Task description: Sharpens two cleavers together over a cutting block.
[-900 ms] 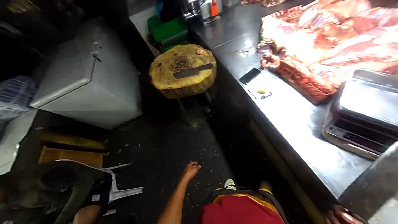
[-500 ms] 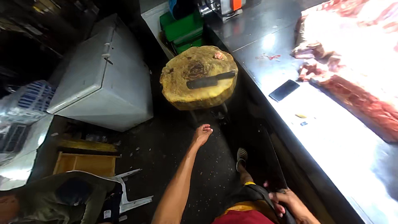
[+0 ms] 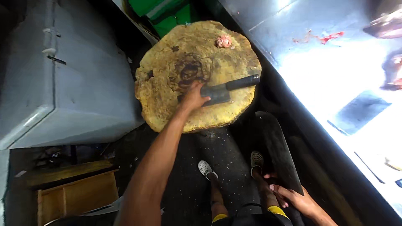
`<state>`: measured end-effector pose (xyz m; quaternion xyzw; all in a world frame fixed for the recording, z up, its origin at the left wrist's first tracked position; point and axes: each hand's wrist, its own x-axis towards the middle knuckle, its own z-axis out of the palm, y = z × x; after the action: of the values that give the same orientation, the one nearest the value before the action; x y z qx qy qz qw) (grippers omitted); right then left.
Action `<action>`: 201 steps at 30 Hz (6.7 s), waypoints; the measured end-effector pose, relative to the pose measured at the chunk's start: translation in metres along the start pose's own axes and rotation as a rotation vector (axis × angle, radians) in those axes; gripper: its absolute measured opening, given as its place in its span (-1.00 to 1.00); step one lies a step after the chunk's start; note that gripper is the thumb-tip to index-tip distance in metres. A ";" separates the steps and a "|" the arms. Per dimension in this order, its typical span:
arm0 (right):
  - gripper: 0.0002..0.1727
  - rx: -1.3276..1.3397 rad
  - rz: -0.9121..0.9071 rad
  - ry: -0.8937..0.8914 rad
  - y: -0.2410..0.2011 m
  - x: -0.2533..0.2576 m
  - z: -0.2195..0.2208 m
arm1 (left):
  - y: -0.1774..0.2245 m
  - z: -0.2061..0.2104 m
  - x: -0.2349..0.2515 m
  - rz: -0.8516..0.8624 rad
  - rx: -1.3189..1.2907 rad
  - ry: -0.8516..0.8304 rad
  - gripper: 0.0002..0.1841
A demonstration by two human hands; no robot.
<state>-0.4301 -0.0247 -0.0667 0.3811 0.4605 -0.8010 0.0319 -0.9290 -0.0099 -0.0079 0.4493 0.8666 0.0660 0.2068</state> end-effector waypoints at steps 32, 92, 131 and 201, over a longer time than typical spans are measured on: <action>-0.68 -0.480 -0.367 0.226 -0.037 0.154 0.062 | -0.003 0.082 -0.138 -0.432 -0.547 0.006 -0.56; -0.68 -1.092 -0.713 0.323 -0.061 0.172 0.047 | -0.057 0.079 -0.142 -0.339 -0.626 -0.297 -0.56; -0.67 -1.024 -0.767 0.341 -0.061 0.162 0.054 | -0.061 0.082 -0.142 -0.321 -0.628 -0.266 -0.57; -0.68 -1.051 -0.680 0.300 -0.060 0.179 0.056 | -0.058 0.108 -0.163 -0.312 -0.718 -0.240 -0.62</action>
<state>-0.6138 0.0207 -0.1221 0.2553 0.8861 -0.3720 -0.1060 -0.8442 -0.1832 -0.0739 0.2163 0.8161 0.2793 0.4574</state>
